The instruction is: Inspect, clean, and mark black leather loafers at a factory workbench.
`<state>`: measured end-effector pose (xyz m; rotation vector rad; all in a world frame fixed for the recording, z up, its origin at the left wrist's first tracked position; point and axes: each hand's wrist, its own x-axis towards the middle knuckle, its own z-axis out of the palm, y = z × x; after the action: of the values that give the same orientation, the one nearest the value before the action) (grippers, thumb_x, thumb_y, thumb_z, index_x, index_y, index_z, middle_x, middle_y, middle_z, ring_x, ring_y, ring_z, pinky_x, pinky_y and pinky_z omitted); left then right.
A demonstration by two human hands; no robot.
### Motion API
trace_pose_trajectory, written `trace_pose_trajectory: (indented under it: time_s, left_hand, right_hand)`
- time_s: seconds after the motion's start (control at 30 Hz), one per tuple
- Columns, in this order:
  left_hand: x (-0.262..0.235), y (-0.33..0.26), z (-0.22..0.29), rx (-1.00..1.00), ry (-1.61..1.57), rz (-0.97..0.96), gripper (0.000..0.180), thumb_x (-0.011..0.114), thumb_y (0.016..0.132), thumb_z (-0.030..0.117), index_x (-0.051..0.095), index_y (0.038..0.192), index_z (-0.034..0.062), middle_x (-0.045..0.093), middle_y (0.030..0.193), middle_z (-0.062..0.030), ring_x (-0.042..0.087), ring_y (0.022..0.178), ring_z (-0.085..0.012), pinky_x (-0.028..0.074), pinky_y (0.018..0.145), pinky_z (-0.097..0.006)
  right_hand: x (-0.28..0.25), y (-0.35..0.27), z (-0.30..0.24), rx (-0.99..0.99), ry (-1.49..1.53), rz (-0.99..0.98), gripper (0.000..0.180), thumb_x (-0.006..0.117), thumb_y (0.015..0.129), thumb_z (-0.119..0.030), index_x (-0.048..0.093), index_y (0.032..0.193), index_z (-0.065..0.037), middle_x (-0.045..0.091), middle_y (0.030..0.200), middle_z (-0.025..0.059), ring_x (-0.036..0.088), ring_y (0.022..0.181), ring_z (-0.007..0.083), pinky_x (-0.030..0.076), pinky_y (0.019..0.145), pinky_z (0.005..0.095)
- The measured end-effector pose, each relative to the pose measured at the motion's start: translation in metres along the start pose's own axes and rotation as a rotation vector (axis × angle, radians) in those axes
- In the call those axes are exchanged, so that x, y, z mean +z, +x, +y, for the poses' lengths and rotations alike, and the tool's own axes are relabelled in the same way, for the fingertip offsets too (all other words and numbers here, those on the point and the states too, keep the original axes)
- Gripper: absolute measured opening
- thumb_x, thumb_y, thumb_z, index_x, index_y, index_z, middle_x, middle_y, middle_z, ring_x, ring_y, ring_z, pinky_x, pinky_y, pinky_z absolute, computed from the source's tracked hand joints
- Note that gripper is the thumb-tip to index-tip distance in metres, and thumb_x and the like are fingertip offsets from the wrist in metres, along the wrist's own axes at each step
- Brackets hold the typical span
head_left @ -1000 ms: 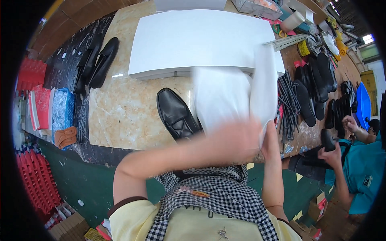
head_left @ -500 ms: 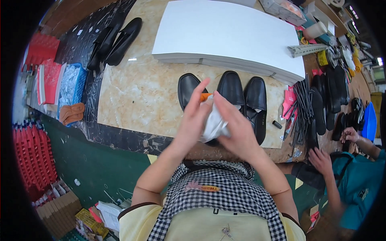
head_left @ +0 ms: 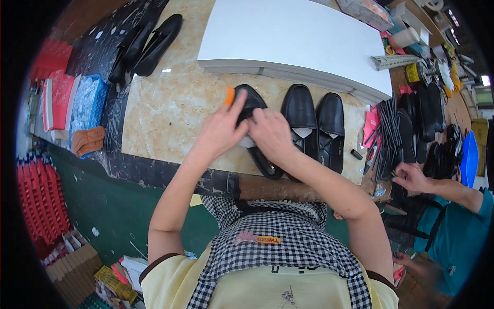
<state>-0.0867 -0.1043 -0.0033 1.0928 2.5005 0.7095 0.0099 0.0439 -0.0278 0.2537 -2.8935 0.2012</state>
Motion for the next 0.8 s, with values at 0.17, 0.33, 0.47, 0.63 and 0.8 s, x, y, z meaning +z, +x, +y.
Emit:
trace_pose_trajectory:
  time_s: [0.17, 0.33, 0.47, 0.63, 0.8]
  left_hand:
    - [0.000, -0.019, -0.011, -0.014, -0.134, 0.053, 0.108, 0.082, 0.071, 0.029, 0.020, 0.157, 0.0096, 0.049, 0.136, -0.0306, 0.059, 0.110, -0.0456, 0.049, 0.092, -0.045]
    - [0.033, -0.004, 0.004, -0.114, -0.085, 0.162, 0.109, 0.084, 0.068, 0.013, 0.021, 0.157, 0.0129, 0.050, 0.136, -0.0276, 0.057, 0.117, -0.0439, 0.050, 0.092, -0.045]
    - [0.044, 0.014, 0.013, -0.321, -0.001, 0.203, 0.096, 0.076, 0.075, 0.003, 0.025, 0.156, 0.0158, 0.047, 0.143, -0.0238, 0.057, 0.119, -0.0426, 0.050, 0.093, -0.043]
    - [0.045, -0.015, -0.009, 0.000, 0.101, 0.419, 0.094, 0.075, 0.077, 0.004, 0.025, 0.156, 0.0122, 0.060, 0.129, -0.0216, 0.064, 0.109, -0.0370, 0.052, 0.090, -0.041]
    - [0.038, -0.047, 0.029, -0.551, -0.347, 0.106, 0.069, 0.066, 0.086, 0.006, 0.038, 0.149, -0.0028, 0.067, 0.111, -0.0168, 0.064, 0.099, -0.0197, 0.048, 0.089, -0.029]
  right_hand:
    - [-0.045, -0.014, 0.010, 0.025, 0.457, -0.040, 0.046, 0.075, 0.077, -0.019, 0.062, 0.120, -0.008, 0.056, 0.115, 0.0135, 0.051, 0.116, 0.0316, 0.036, 0.107, 0.0453]
    - [0.002, 0.012, 0.025, 0.206, 0.050, 0.088, 0.077, 0.081, 0.069, -0.028, 0.051, 0.135, -0.004, 0.062, 0.103, 0.0117, 0.056, 0.110, 0.0287, 0.031, 0.111, 0.0522]
    - [0.021, 0.026, 0.030, 0.315, 0.028, 0.114, 0.038, 0.060, 0.083, -0.017, 0.061, 0.118, -0.001, 0.061, 0.099, 0.0126, 0.057, 0.103, 0.0284, 0.039, 0.100, 0.0393]
    - [-0.046, -0.029, 0.061, 0.040, 0.459, 0.346, 0.037, 0.065, 0.083, -0.018, 0.063, 0.118, -0.005, 0.064, 0.113, 0.0125, 0.058, 0.111, 0.0306, 0.045, 0.098, 0.0430]
    - [-0.086, -0.209, 0.193, 0.943, -0.423, 0.092, 0.016, 0.065, 0.090, -0.023, 0.064, 0.094, -0.007, 0.063, 0.091, 0.0118, 0.068, 0.078, 0.0294, 0.056, 0.064, 0.0391]
